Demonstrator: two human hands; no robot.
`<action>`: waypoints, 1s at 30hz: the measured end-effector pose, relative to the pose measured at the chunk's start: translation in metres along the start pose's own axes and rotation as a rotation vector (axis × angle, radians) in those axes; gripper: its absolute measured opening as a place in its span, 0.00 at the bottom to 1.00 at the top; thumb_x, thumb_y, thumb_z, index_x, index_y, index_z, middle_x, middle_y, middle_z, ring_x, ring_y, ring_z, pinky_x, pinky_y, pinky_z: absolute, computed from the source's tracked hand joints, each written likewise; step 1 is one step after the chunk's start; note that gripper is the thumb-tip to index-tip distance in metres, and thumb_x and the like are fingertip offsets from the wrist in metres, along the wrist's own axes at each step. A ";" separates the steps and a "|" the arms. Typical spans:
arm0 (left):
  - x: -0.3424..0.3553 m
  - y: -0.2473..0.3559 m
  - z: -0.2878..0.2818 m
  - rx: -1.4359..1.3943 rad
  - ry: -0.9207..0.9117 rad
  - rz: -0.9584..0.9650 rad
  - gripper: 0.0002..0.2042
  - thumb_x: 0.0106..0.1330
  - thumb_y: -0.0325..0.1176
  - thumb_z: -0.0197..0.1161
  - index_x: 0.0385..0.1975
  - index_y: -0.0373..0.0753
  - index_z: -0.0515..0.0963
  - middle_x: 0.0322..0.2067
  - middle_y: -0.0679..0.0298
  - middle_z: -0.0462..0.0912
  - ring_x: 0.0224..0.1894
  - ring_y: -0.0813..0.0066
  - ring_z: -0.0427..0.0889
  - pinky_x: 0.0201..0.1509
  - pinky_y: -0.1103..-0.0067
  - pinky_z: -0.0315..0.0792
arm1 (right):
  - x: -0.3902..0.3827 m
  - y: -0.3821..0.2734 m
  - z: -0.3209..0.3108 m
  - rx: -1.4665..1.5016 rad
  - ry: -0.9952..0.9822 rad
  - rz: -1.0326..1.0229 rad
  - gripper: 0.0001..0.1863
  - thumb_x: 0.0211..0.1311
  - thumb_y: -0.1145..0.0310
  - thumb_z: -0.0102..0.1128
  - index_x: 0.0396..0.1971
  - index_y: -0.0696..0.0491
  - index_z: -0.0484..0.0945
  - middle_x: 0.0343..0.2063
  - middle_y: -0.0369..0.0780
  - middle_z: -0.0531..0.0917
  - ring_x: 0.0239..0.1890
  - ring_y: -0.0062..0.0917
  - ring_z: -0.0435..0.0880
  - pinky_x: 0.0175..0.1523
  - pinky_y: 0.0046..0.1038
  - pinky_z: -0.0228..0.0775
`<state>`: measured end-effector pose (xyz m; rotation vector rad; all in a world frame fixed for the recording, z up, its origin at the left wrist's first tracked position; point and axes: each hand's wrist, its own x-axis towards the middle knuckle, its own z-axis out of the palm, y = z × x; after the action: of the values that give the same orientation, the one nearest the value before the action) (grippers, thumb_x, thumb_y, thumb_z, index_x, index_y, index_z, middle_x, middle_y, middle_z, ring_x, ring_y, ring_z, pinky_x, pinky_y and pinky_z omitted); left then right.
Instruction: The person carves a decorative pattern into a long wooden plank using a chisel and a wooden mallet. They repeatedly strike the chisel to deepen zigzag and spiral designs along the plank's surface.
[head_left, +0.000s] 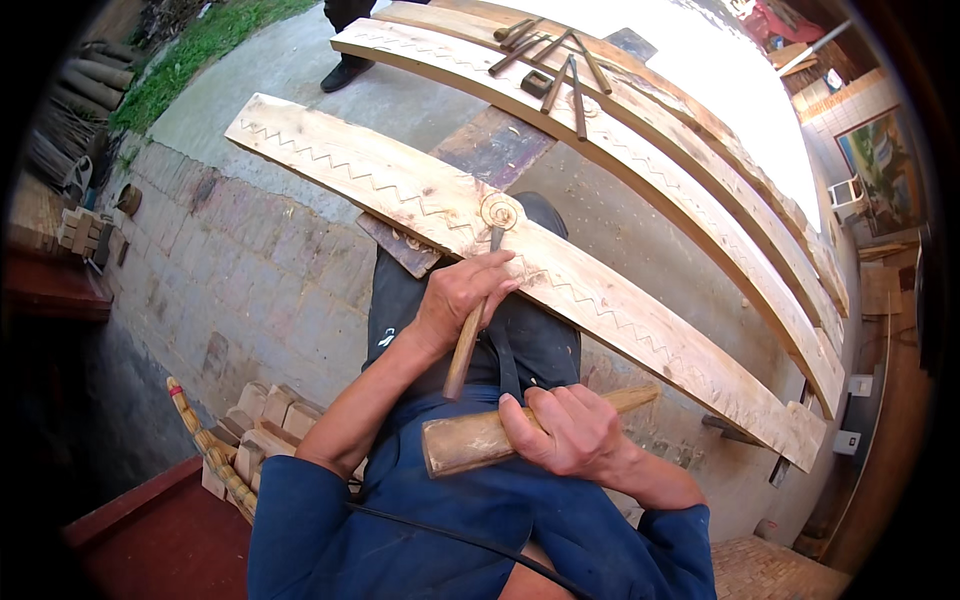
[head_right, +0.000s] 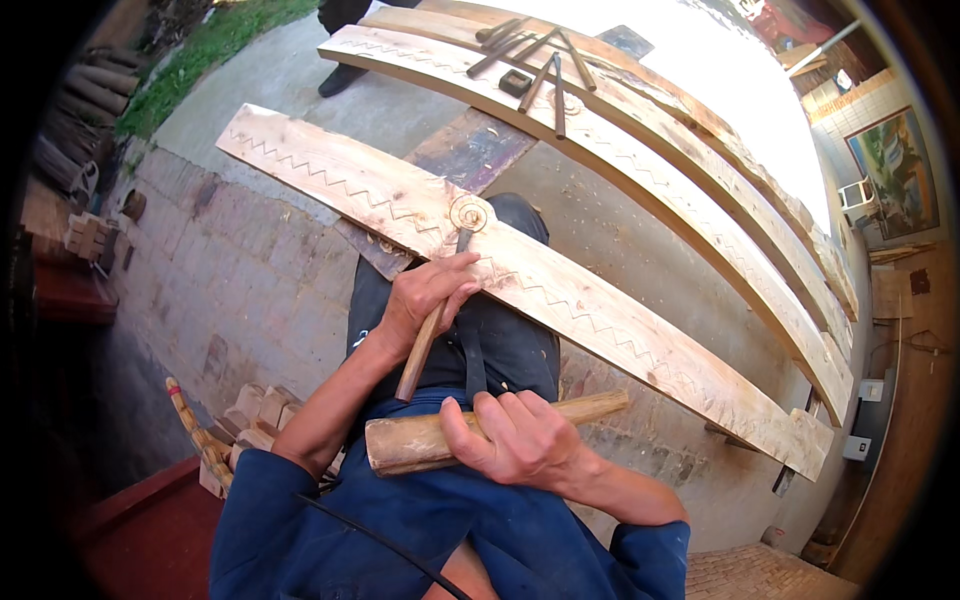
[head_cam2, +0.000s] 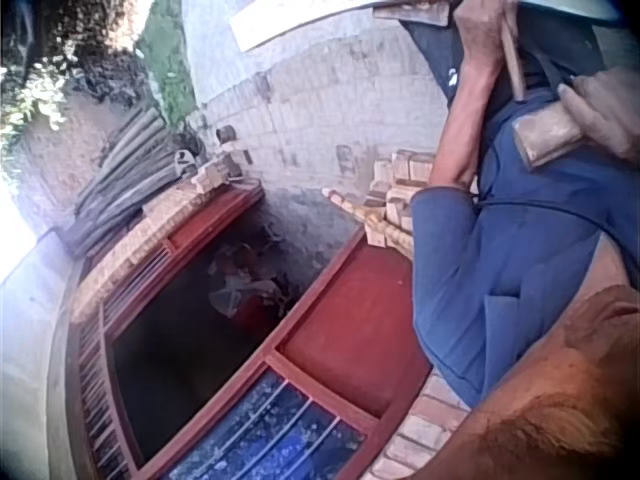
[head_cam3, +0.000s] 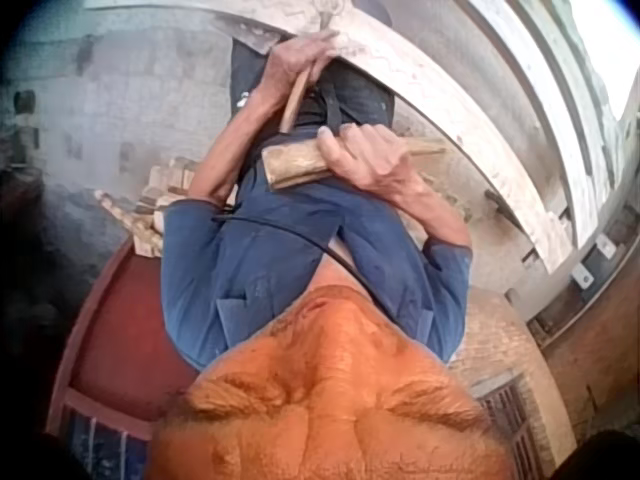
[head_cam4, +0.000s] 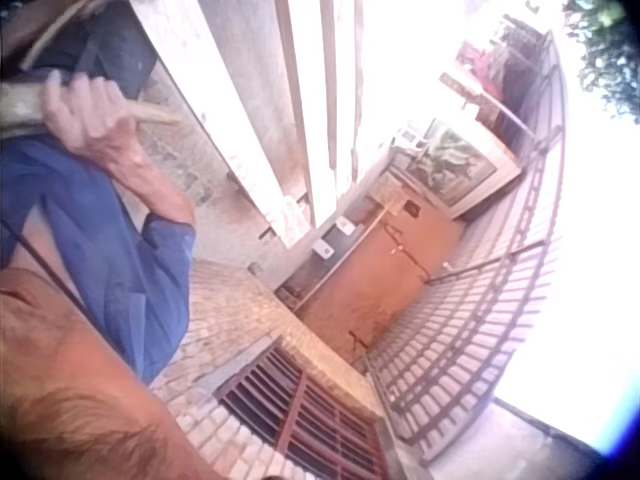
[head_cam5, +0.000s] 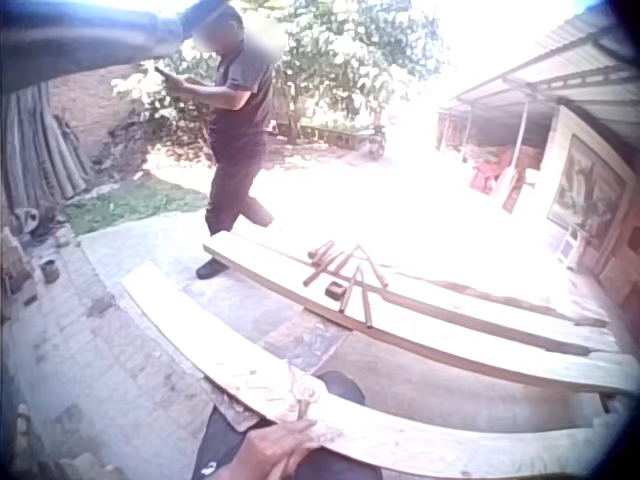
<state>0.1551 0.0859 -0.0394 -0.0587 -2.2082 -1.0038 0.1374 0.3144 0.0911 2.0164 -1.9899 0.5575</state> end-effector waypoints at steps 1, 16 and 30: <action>0.001 0.000 0.000 0.002 0.004 0.001 0.03 0.68 0.26 0.72 0.36 0.34 0.85 0.47 0.52 0.91 0.42 0.56 0.92 0.45 0.69 0.86 | 0.001 -0.001 0.000 -0.008 0.000 -0.014 0.21 0.58 0.73 0.70 0.53 0.53 0.79 0.29 0.38 0.83 0.22 0.21 0.79 0.26 0.23 0.66; 0.006 0.003 0.006 0.017 0.015 -0.048 0.03 0.69 0.26 0.70 0.35 0.34 0.85 0.45 0.51 0.92 0.42 0.55 0.92 0.45 0.68 0.86 | 0.009 -0.006 -0.007 -0.116 -0.048 -0.058 0.18 0.63 0.68 0.67 0.52 0.52 0.80 0.26 0.38 0.78 0.19 0.21 0.72 0.24 0.23 0.59; 0.096 -0.022 -0.049 0.734 0.423 -0.057 0.10 0.69 0.43 0.72 0.33 0.44 0.86 0.31 0.68 0.90 0.35 0.65 0.84 0.43 0.68 0.69 | -0.010 0.035 -0.018 0.202 -0.158 0.521 0.36 0.47 0.66 0.83 0.58 0.54 0.78 0.32 0.42 0.84 0.29 0.35 0.85 0.35 0.31 0.75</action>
<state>0.1036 0.0152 0.0276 0.5030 -2.0479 -0.1558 0.1012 0.3298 0.0997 1.6737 -2.6732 0.7474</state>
